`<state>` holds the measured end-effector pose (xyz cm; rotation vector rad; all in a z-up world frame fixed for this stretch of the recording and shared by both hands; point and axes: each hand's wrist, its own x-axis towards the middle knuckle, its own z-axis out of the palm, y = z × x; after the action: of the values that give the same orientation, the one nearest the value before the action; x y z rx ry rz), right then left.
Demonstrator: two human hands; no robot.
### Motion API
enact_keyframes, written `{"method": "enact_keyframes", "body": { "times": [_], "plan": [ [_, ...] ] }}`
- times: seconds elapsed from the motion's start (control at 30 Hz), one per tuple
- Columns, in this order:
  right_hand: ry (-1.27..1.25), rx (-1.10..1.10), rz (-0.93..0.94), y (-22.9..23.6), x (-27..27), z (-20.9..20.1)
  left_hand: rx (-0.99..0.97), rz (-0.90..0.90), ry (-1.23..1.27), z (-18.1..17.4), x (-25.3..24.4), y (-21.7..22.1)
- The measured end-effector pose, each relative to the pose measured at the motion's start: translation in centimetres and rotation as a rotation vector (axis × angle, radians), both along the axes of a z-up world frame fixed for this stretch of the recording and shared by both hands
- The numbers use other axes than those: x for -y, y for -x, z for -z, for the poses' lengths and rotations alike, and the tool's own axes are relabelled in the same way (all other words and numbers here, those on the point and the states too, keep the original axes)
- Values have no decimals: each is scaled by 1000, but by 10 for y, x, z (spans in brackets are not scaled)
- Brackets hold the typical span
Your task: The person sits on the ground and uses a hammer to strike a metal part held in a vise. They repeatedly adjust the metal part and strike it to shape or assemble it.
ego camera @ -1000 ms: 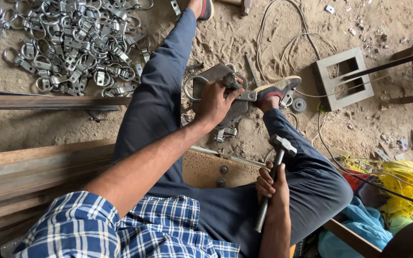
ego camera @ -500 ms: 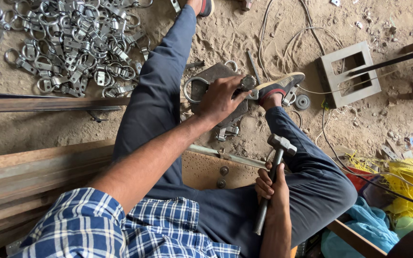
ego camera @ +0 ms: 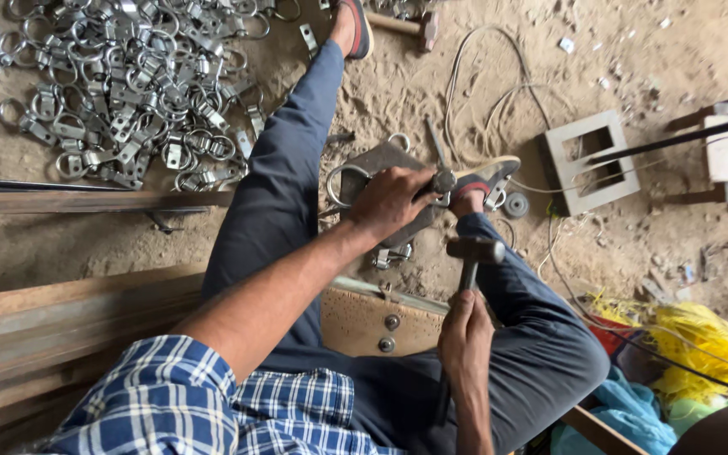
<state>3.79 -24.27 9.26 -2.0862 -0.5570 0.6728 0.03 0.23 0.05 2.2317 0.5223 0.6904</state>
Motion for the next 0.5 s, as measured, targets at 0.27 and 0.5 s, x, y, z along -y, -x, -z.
{"method": "enact_keyframes", "body": {
  "times": [0.27, 0.5],
  "plan": [
    [-76, 677, -177, -40, -42, -94, 27, -3, 51, -1, 3, -4],
    [264, 523, -344, -21, -73, -88, 96, -29, 103, -26, -4, -8]
  ]
}}
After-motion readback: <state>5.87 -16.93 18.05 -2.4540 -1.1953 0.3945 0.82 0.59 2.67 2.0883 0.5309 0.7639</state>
